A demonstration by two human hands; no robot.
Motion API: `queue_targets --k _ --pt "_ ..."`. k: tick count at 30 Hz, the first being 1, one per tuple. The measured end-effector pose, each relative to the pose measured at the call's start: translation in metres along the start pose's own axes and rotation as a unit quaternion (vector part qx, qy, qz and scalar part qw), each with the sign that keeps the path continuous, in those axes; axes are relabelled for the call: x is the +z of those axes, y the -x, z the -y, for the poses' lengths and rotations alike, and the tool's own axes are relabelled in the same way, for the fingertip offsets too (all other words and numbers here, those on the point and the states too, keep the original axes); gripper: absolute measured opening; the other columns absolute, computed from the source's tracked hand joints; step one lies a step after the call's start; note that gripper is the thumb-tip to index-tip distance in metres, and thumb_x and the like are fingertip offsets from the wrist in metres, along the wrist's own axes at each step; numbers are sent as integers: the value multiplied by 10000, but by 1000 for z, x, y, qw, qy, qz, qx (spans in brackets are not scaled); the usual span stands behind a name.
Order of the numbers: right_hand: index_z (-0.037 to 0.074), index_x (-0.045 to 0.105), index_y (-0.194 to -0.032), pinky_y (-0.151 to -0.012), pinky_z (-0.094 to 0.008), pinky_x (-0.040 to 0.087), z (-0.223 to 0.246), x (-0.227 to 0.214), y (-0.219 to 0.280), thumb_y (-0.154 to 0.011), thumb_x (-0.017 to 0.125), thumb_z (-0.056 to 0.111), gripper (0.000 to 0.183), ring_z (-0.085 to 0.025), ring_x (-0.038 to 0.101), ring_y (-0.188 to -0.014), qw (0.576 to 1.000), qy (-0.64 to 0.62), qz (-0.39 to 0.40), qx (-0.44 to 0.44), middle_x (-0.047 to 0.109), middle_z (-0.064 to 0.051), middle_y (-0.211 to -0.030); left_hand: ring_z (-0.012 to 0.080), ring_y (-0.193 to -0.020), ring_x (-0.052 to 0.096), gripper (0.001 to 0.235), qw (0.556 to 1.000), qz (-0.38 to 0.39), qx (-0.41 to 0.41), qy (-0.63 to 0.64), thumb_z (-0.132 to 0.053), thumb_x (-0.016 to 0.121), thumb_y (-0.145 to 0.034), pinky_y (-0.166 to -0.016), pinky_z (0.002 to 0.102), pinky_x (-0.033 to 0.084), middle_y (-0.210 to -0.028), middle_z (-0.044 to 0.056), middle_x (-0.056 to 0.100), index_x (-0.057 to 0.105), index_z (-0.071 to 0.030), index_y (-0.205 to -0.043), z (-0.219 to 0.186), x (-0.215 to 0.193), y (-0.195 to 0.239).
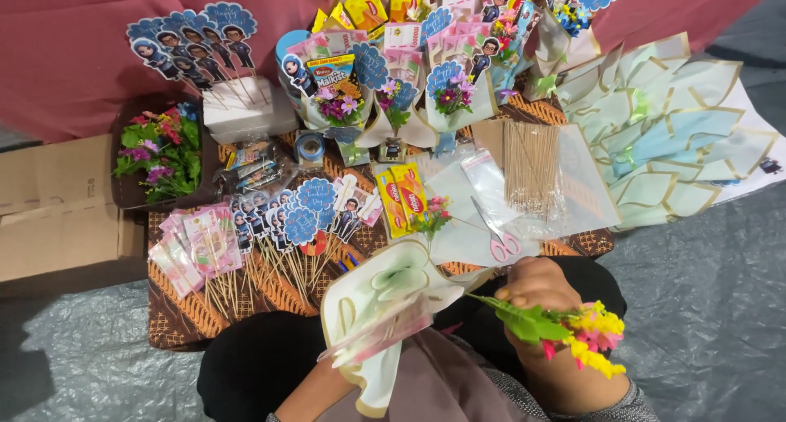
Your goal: Attaching snack packets and decorative paper cutouts to wooden skewers using tape to create components for gift bouquets.
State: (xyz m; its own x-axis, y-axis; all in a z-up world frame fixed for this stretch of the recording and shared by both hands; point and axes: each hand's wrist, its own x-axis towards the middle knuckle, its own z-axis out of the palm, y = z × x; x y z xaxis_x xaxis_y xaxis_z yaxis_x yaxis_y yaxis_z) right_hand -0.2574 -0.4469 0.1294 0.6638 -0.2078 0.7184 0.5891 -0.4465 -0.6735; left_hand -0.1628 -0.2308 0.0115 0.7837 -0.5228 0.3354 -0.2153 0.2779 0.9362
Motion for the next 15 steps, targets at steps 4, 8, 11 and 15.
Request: queue_targets --k 4,8,11,15 --pt "246 612 -1063 -882 -317 541 -11 -7 9 -887 706 122 235 -107 606 -879 999 -12 23 -29 698 88 -1019 287 -1253 585 550 999 1 33 -22 -73 701 -878 -1097 374 490 -1403 172 525 492 26 -1376 2 -2 0" --pt "225 617 -1004 -908 -355 550 -20 -11 15 -910 699 192 129 -123 616 -885 998 -22 36 -40 725 74 -955 294 -1225 569 582 995 1 81 -54 -117 751 -834 -1074 383 478 -1351 165 529 501 -3 -1348 6 -3 2" --pt "215 623 -963 -985 -401 538 -27 -22 21 -875 731 223 139 -127 656 -884 996 -15 77 -34 750 60 -895 299 -1206 559 605 991 0 111 -74 -146 784 -806 -1058 390 469 -1316 160 532 507 -23 -1329 10 -3 5" --pt "171 675 -952 -909 -399 537 -32 -26 16 -886 718 274 130 -165 662 -909 987 -58 144 -48 728 13 -940 290 -1215 541 515 990 -14 122 -74 -154 744 -856 -1065 385 446 -1294 149 537 545 -28 -1315 30 -3 12"
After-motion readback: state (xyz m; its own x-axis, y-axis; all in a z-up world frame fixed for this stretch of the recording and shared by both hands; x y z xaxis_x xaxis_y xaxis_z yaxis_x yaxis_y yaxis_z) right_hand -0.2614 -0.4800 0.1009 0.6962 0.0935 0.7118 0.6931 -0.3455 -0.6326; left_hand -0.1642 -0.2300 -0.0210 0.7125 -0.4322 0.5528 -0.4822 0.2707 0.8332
